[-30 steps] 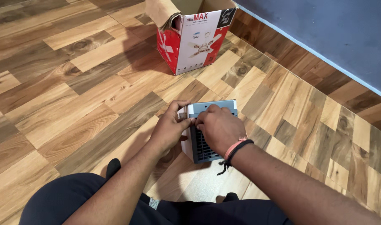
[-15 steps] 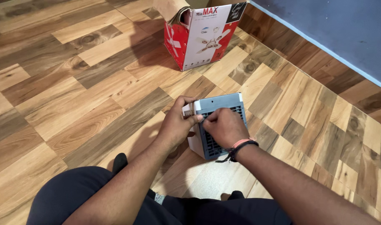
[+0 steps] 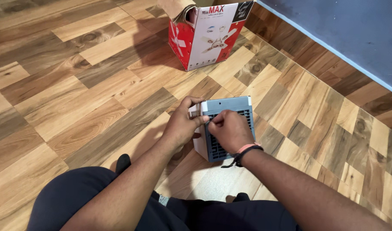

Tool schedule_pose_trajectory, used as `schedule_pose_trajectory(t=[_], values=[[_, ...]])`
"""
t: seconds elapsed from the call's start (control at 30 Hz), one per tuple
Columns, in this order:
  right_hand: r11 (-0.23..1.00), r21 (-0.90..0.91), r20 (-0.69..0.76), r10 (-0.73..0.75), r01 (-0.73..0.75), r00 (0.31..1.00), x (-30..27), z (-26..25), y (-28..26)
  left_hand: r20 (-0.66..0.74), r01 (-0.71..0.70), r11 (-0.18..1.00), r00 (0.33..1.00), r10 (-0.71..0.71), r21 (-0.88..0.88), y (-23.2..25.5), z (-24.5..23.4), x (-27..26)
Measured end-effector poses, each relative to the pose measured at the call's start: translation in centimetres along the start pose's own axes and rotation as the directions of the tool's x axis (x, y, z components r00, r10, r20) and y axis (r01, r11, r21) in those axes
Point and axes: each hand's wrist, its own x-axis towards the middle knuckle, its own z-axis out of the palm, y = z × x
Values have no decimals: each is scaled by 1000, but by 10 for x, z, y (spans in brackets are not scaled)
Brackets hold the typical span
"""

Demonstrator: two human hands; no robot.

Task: The person assembles a portable mini cooler by attaching the front grille, inserting a filter, and securing the top lid. They then connect a power cable to the device.

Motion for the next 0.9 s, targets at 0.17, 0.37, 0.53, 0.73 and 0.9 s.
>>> schedule_pose_trajectory(t=[0.17,0.37,0.53,0.73,0.9], values=[[838,-328,40,-449,436,893,-6,-10,11,11,-15,999,1000,15,-43,0,4,-2],[986,56,16,157,-158,987,-4,-1,-4,-9,-13,1000,1000,13,-9,4,0,-6],[873,-267,-25,-430,408,903,-9,-10,4,-27,-9,999,1000,8,-31,3,1,-5],[958,-204,52,-193,200,980,4,-17,7,-47,-27,997,999,24,-72,-2,3,3],[975,-146,-55,-177,167,983,2,-3,13,-13,-38,984,999,37,-174,-13,5,12]])
